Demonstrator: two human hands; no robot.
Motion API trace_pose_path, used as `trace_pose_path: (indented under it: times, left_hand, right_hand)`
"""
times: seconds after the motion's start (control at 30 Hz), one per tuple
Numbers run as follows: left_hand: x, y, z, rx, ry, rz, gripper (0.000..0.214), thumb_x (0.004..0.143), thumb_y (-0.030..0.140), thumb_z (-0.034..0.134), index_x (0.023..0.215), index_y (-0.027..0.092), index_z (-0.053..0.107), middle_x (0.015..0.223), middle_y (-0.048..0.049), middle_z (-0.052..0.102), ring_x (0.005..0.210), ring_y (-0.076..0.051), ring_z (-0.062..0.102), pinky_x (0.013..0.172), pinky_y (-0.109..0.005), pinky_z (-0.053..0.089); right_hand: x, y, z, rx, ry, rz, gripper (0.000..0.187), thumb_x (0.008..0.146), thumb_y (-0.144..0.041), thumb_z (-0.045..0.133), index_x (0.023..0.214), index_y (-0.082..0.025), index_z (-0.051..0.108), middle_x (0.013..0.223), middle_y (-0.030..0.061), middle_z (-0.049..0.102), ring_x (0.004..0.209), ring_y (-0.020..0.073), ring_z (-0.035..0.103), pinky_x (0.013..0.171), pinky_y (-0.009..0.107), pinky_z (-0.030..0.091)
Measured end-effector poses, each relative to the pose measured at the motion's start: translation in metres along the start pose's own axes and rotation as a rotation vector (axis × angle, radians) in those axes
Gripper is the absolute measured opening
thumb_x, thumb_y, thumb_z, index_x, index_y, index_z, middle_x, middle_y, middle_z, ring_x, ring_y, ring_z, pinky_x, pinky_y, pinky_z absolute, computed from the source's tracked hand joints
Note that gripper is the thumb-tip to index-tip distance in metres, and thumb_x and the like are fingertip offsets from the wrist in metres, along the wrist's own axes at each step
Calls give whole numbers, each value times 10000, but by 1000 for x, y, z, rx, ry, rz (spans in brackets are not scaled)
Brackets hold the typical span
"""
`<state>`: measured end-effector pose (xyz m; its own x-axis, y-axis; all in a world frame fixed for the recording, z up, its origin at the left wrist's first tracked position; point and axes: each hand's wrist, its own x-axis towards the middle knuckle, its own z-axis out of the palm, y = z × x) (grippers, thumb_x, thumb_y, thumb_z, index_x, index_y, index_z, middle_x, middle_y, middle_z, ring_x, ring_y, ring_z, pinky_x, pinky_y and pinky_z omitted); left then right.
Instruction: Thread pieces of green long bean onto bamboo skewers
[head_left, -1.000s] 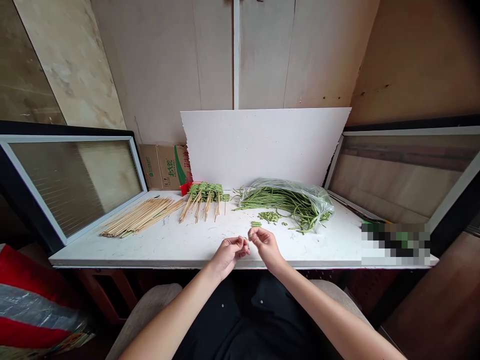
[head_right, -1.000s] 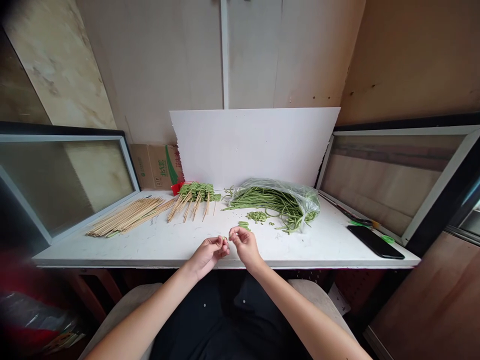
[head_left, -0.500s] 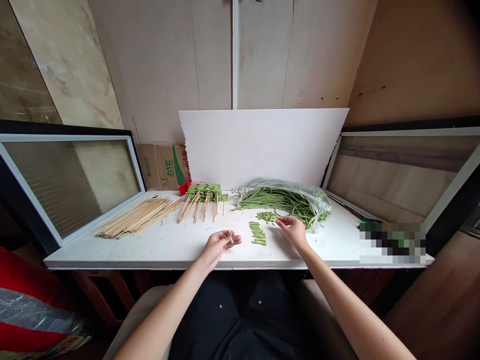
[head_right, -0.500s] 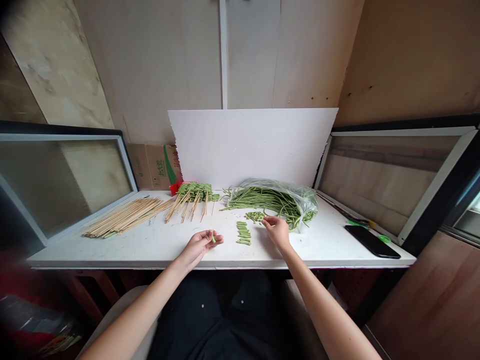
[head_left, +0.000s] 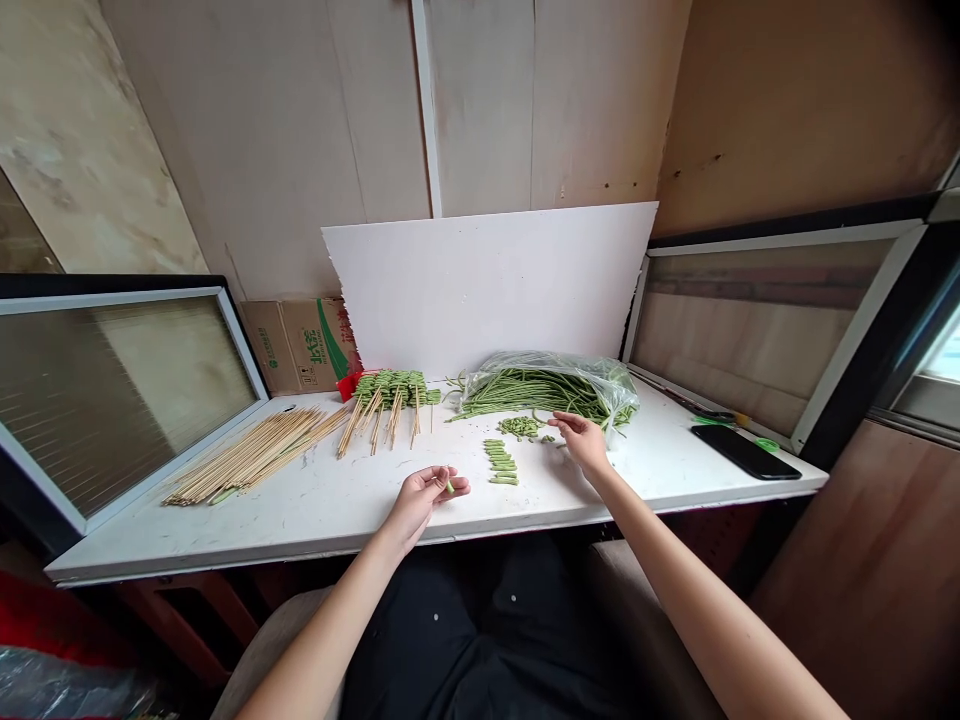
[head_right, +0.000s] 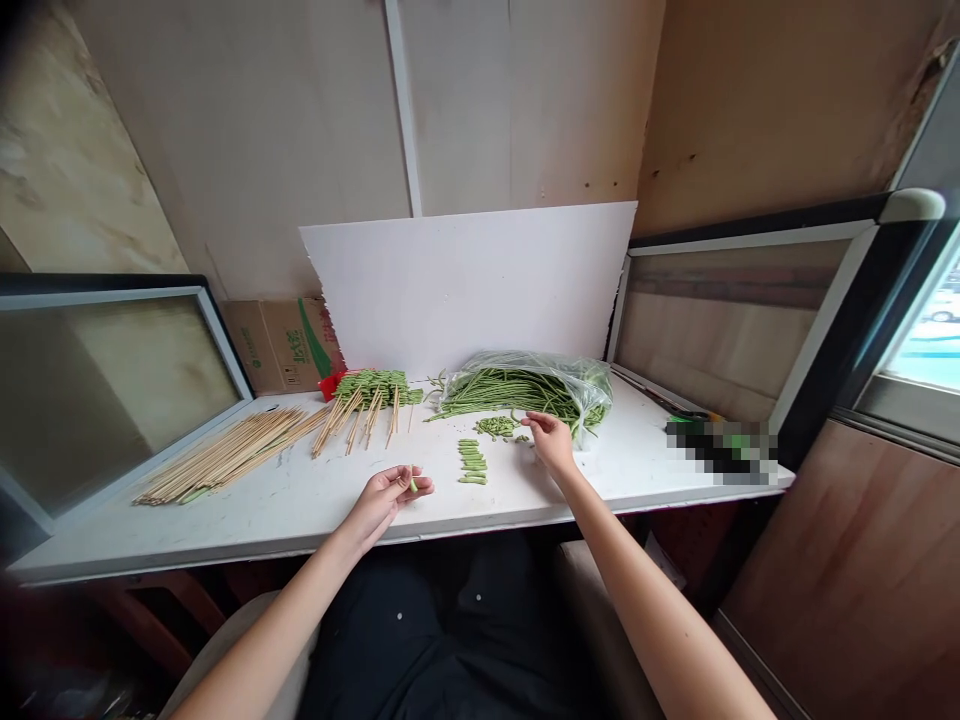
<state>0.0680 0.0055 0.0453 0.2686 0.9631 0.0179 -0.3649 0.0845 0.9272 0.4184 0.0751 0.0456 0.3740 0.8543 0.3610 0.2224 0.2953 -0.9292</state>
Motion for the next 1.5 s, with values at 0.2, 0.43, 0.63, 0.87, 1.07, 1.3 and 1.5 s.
trace_pose_path:
  times: [0.2,0.43,0.63,0.87,1.07,1.3,1.5]
  left_hand:
    - [-1,0,0,33,-13,5,572,692,544,949,981,103,727,968,-175,815,982,-318,796,1032,-438,520]
    - [0,-1,-1,56,-9,9,531,737,568,911,964,120,739,883,-88,763,848,-226,762,916,-372,544]
    - [0,-1,-3,68,-14,6,537,752,582,895,979,121,737,867,-71,741,808,-196,734,869,-339,533]
    - [1,-2,-4,86,-20,2,515,780,574,876,981,119,740,854,-64,723,773,-176,710,848,-322,523]
    - [1,-3,-5,89,-26,12,489,802,551,865,986,114,748,846,-68,716,750,-169,690,819,-316,519]
    - [2,-4,-6,102,-46,19,482,826,550,848,1000,113,744,830,-56,703,728,-148,664,802,-304,514]
    - [1,-3,-5,110,-50,18,482,829,555,840,989,109,748,817,-55,691,703,-138,638,761,-294,503]
  right_hand:
    - [1,-7,-2,-10,24,13,355,806,-289,603,1067,-134,787,1041,144,815,974,286,743,824,394,569]
    - [5,0,-7,-497,-4,-113,398,819,-199,513,1105,-145,784,968,137,808,1059,335,671,881,425,493]
    - [-4,7,-2,-920,-91,-226,481,846,-62,502,1269,-147,714,1064,159,790,1207,381,545,916,433,402]
    - [-7,11,0,-916,-177,-213,520,836,-28,476,1290,-158,696,1160,159,775,1274,382,503,957,436,374]
    - [-8,-3,0,-797,-170,-365,611,801,13,435,1321,-190,684,1183,117,779,1363,339,464,1033,448,359]
    - [-12,-4,-2,-1020,-245,-362,373,865,-24,466,941,-179,797,1032,139,776,1189,366,535,970,453,386]
    - [-14,5,-1,-993,-376,-446,485,840,21,497,1166,-180,795,1287,131,740,1359,359,480,1117,465,365]
